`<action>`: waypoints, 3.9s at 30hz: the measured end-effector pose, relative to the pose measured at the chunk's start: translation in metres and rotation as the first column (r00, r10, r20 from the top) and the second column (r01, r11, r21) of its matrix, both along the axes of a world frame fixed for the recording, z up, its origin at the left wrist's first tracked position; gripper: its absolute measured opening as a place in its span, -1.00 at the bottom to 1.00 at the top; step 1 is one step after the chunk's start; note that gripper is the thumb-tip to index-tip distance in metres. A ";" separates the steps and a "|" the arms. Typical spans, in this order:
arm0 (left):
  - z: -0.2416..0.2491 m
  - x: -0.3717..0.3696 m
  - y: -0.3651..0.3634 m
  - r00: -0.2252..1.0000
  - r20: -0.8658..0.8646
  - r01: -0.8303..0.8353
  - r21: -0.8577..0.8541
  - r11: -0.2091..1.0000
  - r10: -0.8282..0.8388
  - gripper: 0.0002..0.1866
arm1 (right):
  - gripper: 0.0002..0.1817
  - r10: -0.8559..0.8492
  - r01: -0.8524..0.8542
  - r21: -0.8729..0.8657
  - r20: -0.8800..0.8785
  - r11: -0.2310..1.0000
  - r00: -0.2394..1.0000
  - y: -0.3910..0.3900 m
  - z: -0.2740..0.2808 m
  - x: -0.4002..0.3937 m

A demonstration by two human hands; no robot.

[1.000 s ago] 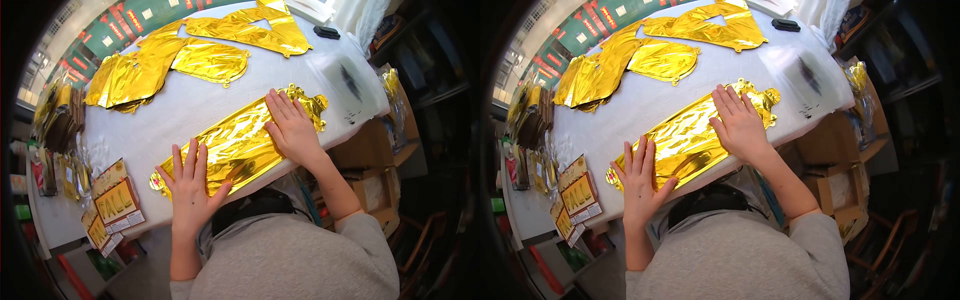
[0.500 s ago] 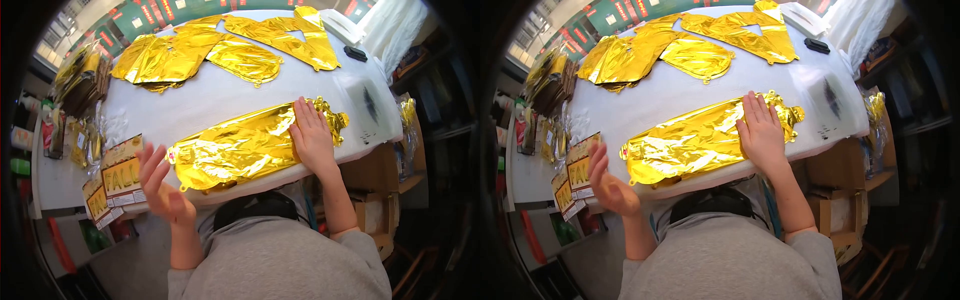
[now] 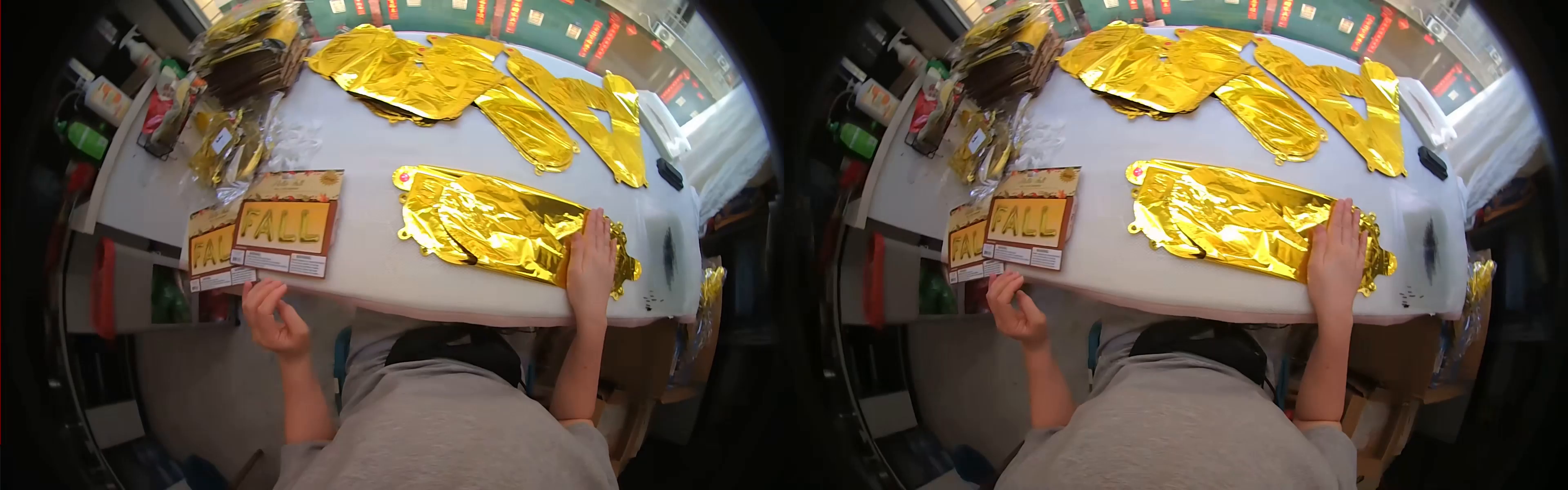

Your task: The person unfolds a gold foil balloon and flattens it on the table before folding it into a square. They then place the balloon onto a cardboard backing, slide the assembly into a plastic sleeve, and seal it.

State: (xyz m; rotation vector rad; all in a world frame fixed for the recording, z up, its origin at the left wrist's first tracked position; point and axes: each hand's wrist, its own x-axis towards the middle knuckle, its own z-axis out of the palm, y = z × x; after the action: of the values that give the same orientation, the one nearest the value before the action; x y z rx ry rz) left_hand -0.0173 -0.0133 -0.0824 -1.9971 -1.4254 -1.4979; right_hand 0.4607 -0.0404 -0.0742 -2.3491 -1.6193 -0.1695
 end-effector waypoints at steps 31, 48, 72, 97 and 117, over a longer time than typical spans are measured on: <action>-0.014 -0.133 0.000 0.835 -0.481 -0.428 -0.266 0.864 0.266 -0.37 | -0.48 0.346 -0.383 0.472 0.168 0.794 0.923 -0.033 0.019 -0.012; 0.039 -0.173 -0.008 0.955 -0.122 -0.295 -0.320 0.900 0.269 -0.67 | -0.54 0.366 -0.462 0.551 0.281 0.696 0.887 -0.049 0.011 -0.017; 0.056 0.183 0.050 0.645 -0.085 0.720 -0.267 0.641 -0.759 -0.45 | -0.20 0.532 -0.021 0.540 -0.822 0.842 0.201 -0.037 0.060 -0.026; 0.036 0.200 0.060 0.718 -0.243 0.353 -0.681 0.642 -0.653 -0.33 | -0.49 0.346 -0.341 0.057 -0.105 0.938 0.932 -0.007 0.037 -0.031; 0.037 0.168 0.080 0.924 -0.164 0.141 -0.692 0.708 -0.345 -0.32 | -0.46 0.375 -0.377 -0.044 -0.053 0.925 0.926 -0.017 0.046 -0.015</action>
State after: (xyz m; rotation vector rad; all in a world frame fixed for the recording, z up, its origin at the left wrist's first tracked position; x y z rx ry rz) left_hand 0.1504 0.0665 -0.0453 -2.7855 -1.7870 -0.7354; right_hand 0.4462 -0.0575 -0.0279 -2.0095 -2.0352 0.0066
